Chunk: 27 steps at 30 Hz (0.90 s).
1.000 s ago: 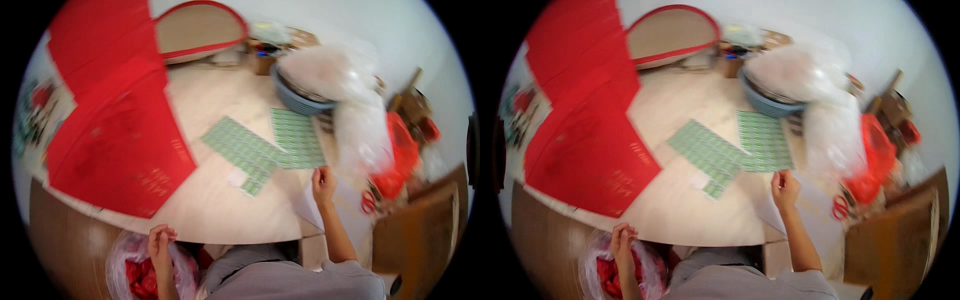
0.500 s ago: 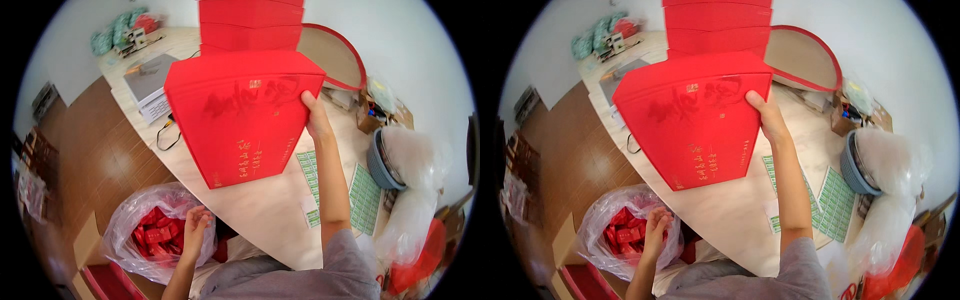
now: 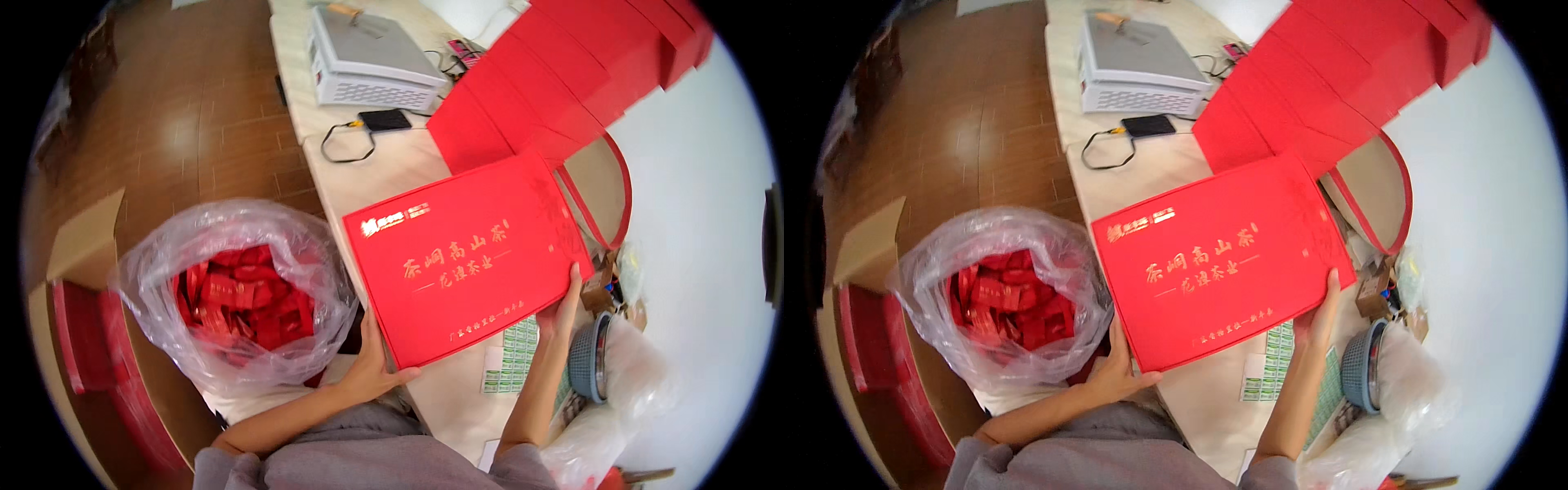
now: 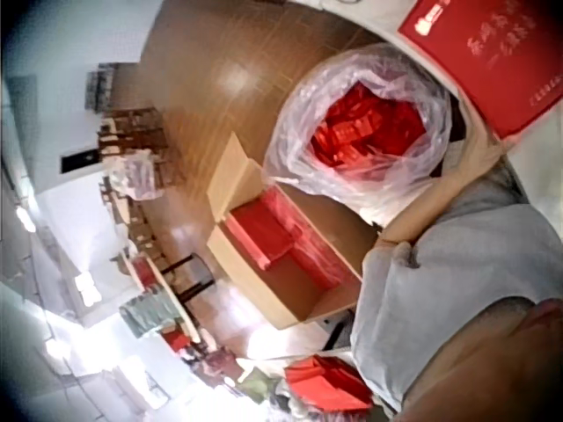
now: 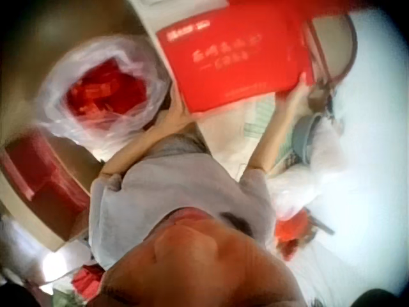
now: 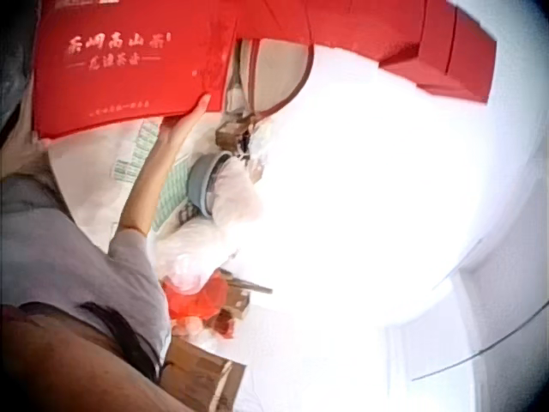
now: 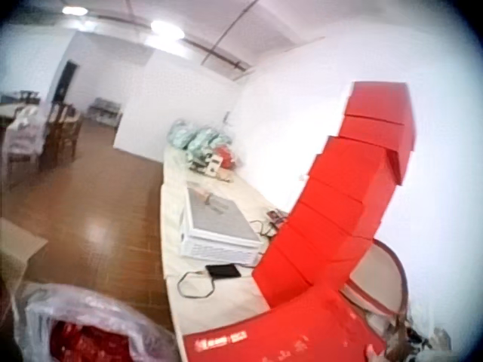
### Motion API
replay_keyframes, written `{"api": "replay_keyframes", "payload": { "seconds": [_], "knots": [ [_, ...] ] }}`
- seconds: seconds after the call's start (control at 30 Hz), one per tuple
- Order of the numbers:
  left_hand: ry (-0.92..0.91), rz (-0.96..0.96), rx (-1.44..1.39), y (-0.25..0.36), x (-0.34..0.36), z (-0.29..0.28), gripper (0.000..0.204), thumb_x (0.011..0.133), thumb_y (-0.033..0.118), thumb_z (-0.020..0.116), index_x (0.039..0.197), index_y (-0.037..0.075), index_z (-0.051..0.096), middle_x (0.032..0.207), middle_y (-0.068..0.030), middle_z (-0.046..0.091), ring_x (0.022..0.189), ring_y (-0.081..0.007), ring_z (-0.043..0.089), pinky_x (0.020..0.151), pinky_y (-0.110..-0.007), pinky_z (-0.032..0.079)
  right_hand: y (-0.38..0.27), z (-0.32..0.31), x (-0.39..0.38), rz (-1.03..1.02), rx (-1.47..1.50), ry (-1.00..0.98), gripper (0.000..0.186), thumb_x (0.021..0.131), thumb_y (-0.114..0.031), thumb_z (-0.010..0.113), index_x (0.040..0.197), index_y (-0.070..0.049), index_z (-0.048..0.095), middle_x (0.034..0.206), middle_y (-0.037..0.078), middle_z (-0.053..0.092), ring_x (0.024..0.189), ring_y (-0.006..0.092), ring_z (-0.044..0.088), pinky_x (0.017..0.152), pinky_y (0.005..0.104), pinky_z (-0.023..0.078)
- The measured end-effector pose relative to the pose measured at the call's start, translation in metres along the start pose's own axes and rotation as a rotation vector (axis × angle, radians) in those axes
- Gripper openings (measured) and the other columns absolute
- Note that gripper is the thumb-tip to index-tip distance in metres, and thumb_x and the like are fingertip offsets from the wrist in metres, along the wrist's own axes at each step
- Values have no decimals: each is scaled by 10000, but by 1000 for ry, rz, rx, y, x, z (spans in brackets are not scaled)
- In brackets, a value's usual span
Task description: The person sorts small red packets from a large plastic bag and arranges them into a red gift box. They place a protective sheet inside the box, close the lid, apply a sealing sticker to the exterior, and stack the finished boxes on the table.
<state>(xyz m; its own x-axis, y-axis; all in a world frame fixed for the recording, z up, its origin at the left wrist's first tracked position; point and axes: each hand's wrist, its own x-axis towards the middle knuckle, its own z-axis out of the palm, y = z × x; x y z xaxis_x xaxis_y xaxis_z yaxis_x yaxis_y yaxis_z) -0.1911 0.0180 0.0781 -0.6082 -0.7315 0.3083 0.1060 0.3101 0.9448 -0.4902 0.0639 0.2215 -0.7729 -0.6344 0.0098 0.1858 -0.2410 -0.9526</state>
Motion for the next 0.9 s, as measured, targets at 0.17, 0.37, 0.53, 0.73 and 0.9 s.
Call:
{"api": "replay_keyframes", "payload": {
  "seconds": [0.17,0.37,0.53,0.73,0.9],
  "knots": [
    [99,47,-54,5,3,-10,1149,730,385,763,1459,-44,-15,1503,-293,-17,1396,-459,71,1131,-490,160,22,-71,-37,341,188,-275,569,866,-523,575,1206,-71,514,1160,105,586,1030,230,592,930,402,469],
    [151,17,2,9,12,-48,1035,733,338,765,1474,-3,128,1536,-216,80,1428,-361,90,1145,-447,154,51,-31,-83,446,-21,258,685,759,-633,642,1135,-78,505,1024,172,580,924,311,604,858,456,474],
    [258,12,-13,-10,33,-76,938,722,307,768,1446,1,256,1494,-198,261,1399,-319,234,1139,-412,201,54,-62,-96,497,-571,28,587,875,-556,551,1203,-70,511,1093,160,604,949,270,614,809,379,469],
    [334,21,-195,-48,44,-86,784,862,411,626,1425,-24,297,1458,-148,351,1331,-255,352,1100,-372,258,94,-109,-77,-395,-1701,151,566,968,-425,401,1393,-51,387,1363,212,441,1243,376,417,1036,496,301],
    [355,-36,-129,-66,38,-90,686,914,387,533,1413,-34,325,1444,-159,375,1329,-259,354,1105,-363,233,136,-151,-94,-116,-1799,241,601,962,-449,389,1455,-114,313,1512,204,233,1389,400,223,1106,581,133]
  ]
}}
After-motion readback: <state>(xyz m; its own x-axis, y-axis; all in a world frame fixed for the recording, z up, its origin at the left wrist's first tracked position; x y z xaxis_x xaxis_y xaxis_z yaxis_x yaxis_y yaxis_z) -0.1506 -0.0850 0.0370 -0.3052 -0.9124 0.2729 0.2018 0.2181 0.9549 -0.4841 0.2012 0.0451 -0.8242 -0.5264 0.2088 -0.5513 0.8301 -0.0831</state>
